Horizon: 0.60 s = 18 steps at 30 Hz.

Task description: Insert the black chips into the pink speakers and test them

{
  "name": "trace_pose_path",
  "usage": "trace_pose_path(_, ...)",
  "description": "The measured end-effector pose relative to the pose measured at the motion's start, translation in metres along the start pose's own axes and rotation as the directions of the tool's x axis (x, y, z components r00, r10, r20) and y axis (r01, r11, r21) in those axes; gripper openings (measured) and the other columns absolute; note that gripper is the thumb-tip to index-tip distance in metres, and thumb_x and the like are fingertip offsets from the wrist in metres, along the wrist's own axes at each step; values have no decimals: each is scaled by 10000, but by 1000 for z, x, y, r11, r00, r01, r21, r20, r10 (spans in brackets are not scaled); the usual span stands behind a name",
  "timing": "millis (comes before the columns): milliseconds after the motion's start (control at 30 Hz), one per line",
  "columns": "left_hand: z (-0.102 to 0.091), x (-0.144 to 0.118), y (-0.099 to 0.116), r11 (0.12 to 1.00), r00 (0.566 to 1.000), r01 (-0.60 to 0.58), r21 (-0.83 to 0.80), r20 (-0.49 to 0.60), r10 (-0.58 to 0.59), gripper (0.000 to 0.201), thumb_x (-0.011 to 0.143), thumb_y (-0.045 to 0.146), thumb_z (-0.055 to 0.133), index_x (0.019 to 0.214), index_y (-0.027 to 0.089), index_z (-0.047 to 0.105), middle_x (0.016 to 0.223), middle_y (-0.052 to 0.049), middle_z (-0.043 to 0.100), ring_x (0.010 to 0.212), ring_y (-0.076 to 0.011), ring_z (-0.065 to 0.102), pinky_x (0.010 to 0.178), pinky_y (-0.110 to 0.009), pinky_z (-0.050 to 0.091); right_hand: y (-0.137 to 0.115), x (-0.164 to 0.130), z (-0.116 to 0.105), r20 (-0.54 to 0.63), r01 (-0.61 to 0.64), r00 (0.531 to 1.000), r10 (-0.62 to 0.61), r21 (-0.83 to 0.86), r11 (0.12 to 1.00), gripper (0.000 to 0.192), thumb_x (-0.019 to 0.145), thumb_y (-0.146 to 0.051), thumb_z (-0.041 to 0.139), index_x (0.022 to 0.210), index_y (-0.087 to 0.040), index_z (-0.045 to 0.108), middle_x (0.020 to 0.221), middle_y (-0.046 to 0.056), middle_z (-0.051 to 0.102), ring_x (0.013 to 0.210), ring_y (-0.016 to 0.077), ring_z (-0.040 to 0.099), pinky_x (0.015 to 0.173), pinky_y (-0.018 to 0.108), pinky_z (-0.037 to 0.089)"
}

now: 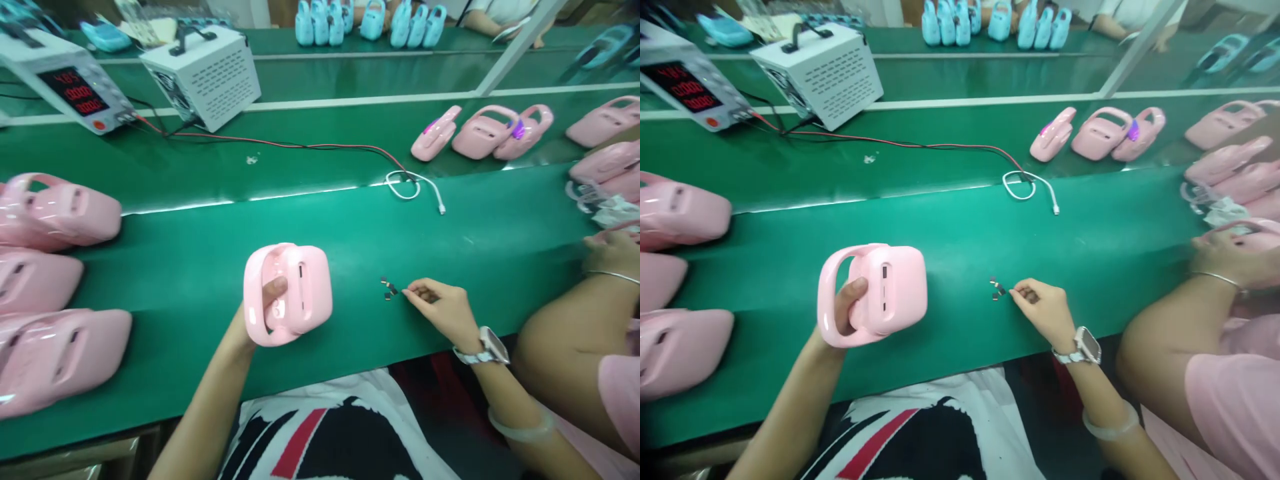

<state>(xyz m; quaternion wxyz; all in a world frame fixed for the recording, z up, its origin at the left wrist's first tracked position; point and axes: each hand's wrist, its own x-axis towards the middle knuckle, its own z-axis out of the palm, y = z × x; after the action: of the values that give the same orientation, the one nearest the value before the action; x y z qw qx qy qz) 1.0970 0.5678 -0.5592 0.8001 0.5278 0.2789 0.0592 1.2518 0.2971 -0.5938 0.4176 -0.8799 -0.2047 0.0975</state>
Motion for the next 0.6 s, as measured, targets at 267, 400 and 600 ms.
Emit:
trace_pose_path(267, 25, -37, -32, 954, 940, -297, -45, -190, 284, 848, 605, 624, 745, 1304, 237, 462, 1129, -95, 629, 995, -286, 623, 856, -412, 533, -125, -34, 37, 218, -154, 976, -6, 706, 691, 165, 700, -306, 793, 638, -195, 688, 550, 0, 631, 436, 89, 541, 422, 184, 472)
trace_pose_path(400, 31, -47, -21, 902, 869, -419, 105, -243, 432, 945, 575, 617, 778, 1361, 303, 356, 1214, -80, 552, 878, -226, 617, 722, -363, 551, -147, -37, 54, 246, -124, 962, -115, 774, 621, 136, 734, -247, 765, 630, -200, 692, 545, -18, 581, 469, 69, 490, 456, 166, 462)
trace_pose_path(600, 36, -54, -10, 928, 917, -365, 77, -142, 373, 826, 591, 605, 755, 1291, 298, 441, 1155, -75, 588, 774, -209, 627, 668, -380, 555, -146, -39, 55, 250, -133, 964, -91, 750, 649, 138, 713, -284, 781, 637, -198, 705, 511, -30, 466, 468, 87, 431, 417, 204, 415)
